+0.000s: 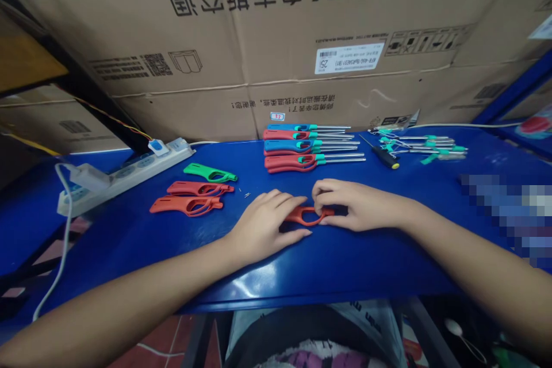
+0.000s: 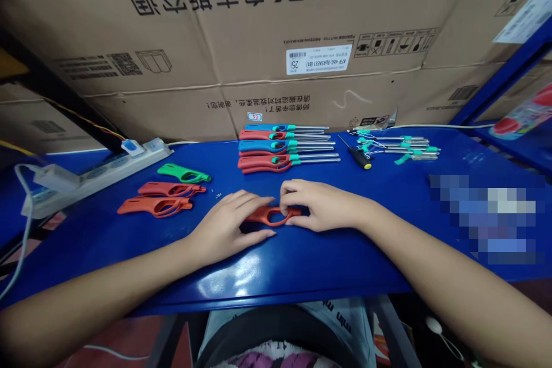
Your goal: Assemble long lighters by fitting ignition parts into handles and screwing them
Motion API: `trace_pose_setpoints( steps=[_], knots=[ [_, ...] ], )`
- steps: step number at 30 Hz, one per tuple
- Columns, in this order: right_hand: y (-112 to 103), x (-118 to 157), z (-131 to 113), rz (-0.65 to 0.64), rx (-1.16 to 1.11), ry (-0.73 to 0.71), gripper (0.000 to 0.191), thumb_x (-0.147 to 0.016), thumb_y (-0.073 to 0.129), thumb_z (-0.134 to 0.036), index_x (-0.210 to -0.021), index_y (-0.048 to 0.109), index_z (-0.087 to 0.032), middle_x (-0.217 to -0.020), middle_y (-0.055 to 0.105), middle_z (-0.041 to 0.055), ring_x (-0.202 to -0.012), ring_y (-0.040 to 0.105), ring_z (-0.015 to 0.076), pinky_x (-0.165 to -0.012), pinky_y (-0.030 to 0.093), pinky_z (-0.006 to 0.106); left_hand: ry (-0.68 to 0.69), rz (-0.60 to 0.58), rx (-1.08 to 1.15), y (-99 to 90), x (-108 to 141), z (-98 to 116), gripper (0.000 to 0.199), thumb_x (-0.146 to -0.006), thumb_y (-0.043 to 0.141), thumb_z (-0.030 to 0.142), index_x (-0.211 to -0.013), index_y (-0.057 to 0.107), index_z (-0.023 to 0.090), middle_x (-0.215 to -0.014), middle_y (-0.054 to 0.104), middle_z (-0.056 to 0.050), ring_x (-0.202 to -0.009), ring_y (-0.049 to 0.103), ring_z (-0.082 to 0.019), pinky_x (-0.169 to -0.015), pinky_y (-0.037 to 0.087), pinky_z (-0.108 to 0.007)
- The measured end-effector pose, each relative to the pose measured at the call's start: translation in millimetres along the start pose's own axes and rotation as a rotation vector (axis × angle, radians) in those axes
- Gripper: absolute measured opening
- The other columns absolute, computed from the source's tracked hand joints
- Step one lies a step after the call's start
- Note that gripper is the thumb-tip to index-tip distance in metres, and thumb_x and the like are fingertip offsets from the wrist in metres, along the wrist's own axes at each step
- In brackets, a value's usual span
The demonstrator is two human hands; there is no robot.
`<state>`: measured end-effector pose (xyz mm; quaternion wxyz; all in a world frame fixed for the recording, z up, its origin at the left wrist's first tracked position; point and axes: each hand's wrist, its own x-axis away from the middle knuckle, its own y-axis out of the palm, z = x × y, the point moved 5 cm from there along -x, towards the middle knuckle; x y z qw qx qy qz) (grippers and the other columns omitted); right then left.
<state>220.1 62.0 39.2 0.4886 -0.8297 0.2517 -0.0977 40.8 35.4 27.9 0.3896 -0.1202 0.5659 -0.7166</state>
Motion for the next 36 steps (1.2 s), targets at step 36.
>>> trace_pose_setpoints(
  steps=[36],
  knots=[
    [-20.4,15.5,17.0,-0.083,0.126,0.303,0.04,-0.089,0.065,-0.05,-0.066,0.058,-0.019,-0.061,0.058,-0.0014,-0.054,0.049,0.0101,-0.051,0.032,0.024,0.078,0.112,0.112,-14.2,-1.8,-12.9,0.029,-0.097,0.061,0.035,-0.123,0.064,0.022,-0.118,0.069,-0.009,-0.112,0.061,-0.025,-0.099,0.05,-0.043]
  ],
)
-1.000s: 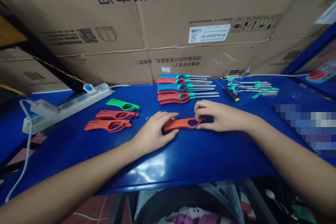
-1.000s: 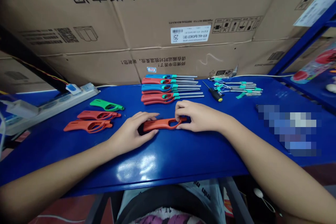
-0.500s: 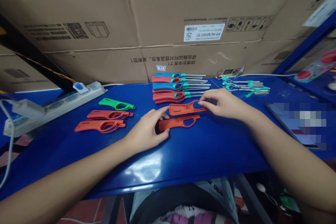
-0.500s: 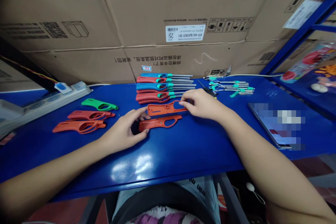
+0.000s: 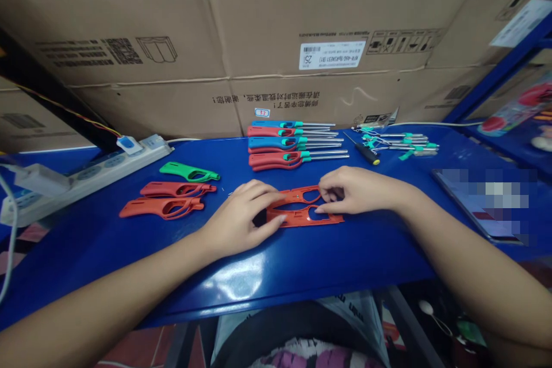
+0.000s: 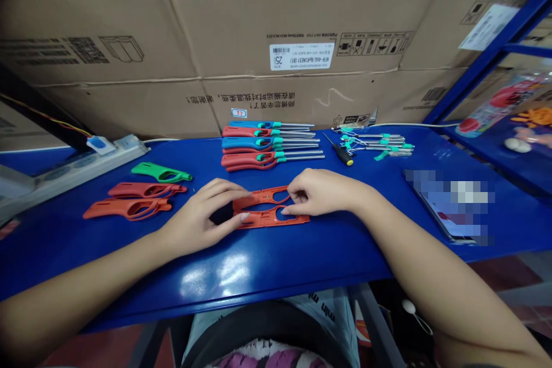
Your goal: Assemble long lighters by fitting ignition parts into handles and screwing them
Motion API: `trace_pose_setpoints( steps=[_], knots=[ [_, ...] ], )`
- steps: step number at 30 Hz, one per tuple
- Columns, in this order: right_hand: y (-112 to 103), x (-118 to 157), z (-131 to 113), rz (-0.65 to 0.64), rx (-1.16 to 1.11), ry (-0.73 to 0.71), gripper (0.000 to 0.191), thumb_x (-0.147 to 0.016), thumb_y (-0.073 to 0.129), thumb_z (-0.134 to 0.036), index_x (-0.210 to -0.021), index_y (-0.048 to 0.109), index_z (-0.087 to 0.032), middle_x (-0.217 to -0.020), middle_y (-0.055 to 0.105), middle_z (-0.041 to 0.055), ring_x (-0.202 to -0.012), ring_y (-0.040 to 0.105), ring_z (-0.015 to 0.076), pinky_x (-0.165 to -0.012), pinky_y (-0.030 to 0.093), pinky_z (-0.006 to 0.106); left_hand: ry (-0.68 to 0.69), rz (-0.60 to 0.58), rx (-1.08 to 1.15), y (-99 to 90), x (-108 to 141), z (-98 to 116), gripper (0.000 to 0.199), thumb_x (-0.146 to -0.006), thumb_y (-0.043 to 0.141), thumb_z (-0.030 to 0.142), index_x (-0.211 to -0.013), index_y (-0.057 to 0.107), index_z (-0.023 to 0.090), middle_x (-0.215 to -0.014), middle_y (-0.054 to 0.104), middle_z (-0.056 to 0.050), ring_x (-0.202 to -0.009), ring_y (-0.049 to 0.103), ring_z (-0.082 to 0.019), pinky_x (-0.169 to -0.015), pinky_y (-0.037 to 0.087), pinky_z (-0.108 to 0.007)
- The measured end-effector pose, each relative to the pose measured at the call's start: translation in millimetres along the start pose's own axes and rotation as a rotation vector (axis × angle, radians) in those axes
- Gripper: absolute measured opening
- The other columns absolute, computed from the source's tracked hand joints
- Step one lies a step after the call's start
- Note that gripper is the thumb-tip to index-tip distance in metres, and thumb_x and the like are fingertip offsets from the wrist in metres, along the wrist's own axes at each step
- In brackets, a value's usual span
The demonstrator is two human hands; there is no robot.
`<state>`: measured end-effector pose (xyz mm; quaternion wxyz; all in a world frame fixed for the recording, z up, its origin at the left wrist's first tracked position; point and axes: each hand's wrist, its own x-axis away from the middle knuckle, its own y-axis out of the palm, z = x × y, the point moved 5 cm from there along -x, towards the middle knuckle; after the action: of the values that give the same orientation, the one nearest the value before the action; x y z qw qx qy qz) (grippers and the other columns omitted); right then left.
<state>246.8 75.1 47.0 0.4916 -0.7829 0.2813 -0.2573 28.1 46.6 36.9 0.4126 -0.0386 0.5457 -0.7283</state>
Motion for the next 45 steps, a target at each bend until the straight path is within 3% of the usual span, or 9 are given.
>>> trace_pose_setpoints(
  steps=[5,11,32,35,38,40,41,43,45],
  knots=[
    [-5.3,-0.9,-3.4,0.123,-0.078,-0.133,0.025,-0.085,0.073,-0.036,-0.1,0.067,-0.018,-0.093,0.065,0.003,-0.073,0.055,0.0123,-0.064,0.043,0.024,0.048,-0.144,-0.099,7.1,2.6,7.7,0.037,-0.091,0.065,0.04,-0.123,0.065,0.022,-0.119,0.07,-0.009,-0.108,0.063,-0.028,-0.091,0.051,-0.044],
    [6.5,-7.9,-6.2,0.1,-0.034,-0.166,0.006,-0.086,0.063,-0.015,-0.091,0.065,-0.017,-0.095,0.066,0.0032,-0.079,0.059,0.0129,-0.067,0.043,0.024,0.039,-0.152,-0.09,9.4,2.7,3.4,0.025,-0.097,0.057,0.037,-0.113,0.068,0.021,-0.116,0.07,-0.009,-0.107,0.065,-0.025,-0.089,0.053,-0.039],
    [4.3,-8.4,-7.6,0.18,0.074,-0.187,0.016,-0.094,0.062,-0.025,-0.101,0.075,-0.021,-0.101,0.072,0.0033,-0.086,0.068,0.0158,-0.072,0.049,0.027,0.013,-0.132,-0.096,8.1,1.8,2.1,0.024,-0.099,0.056,0.037,-0.109,0.07,0.02,-0.111,0.071,-0.007,-0.106,0.065,-0.023,-0.089,0.054,-0.036],
    [-13.1,-3.5,2.4,0.335,0.013,-0.22,0.02,-0.094,0.062,-0.032,-0.107,0.073,-0.021,-0.107,0.072,0.0052,-0.092,0.068,0.0167,-0.079,0.051,0.028,0.017,-0.139,-0.105,5.6,1.8,1.3,0.024,-0.099,0.056,0.036,-0.111,0.069,0.02,-0.111,0.071,-0.007,-0.105,0.066,-0.023,-0.088,0.055,-0.036],
    [-49.7,17.4,43.1,0.717,0.139,0.016,0.02,-0.093,0.058,-0.031,-0.099,0.074,-0.02,-0.101,0.072,0.0076,-0.088,0.068,0.0203,-0.078,0.052,0.033,0.042,-0.1,-0.125,0.5,1.5,1.5,0.026,-0.098,0.057,0.037,-0.113,0.069,0.019,-0.113,0.071,-0.008,-0.105,0.067,-0.024,-0.089,0.055,-0.037],
    [-67.6,36.7,82.6,0.823,0.303,0.295,0.02,-0.089,0.057,-0.027,-0.095,0.074,-0.019,-0.1,0.073,0.0092,-0.092,0.067,0.0255,-0.081,0.051,0.037,0.063,-0.073,-0.141,-2.0,1.2,2.2,0.026,-0.097,0.058,0.037,-0.113,0.068,0.018,-0.114,0.071,-0.008,-0.105,0.067,-0.024,-0.09,0.055,-0.037],
    [-73.2,46.6,103.9,0.826,0.378,0.442,0.02,-0.085,0.058,-0.025,-0.093,0.075,-0.019,-0.101,0.073,0.0107,-0.097,0.066,0.0288,-0.084,0.051,0.039,0.068,-0.07,-0.145,-2.4,1.2,2.4,0.026,-0.097,0.058,0.036,-0.113,0.068,0.018,-0.114,0.072,-0.008,-0.106,0.067,-0.024,-0.09,0.055,-0.037],
    [-74.0,61.9,146.4,0.684,0.44,0.687,0.023,-0.078,0.059,-0.021,-0.093,0.076,-0.018,-0.102,0.072,0.0135,-0.1,0.065,0.0317,-0.086,0.05,0.041,0.068,-0.083,-0.144,-1.5,1.2,2.4,0.026,-0.098,0.058,0.036,-0.113,0.068,0.018,-0.115,0.072,-0.008,-0.105,0.067,-0.024,-0.09,0.056,-0.037],
    [-69.2,74.9,180.4,0.591,0.431,0.851,0.027,-0.074,0.06,-0.019,-0.094,0.077,-0.017,-0.1,0.071,0.0149,-0.101,0.063,0.0326,-0.085,0.05,0.041,0.064,-0.104,-0.137,0.2,1.4,1.9,0.026,-0.098,0.058,0.037,-0.114,0.068,0.019,-0.116,0.072,-0.008,-0.106,0.067,-0.024,-0.09,0.056,-0.037]
  ],
)
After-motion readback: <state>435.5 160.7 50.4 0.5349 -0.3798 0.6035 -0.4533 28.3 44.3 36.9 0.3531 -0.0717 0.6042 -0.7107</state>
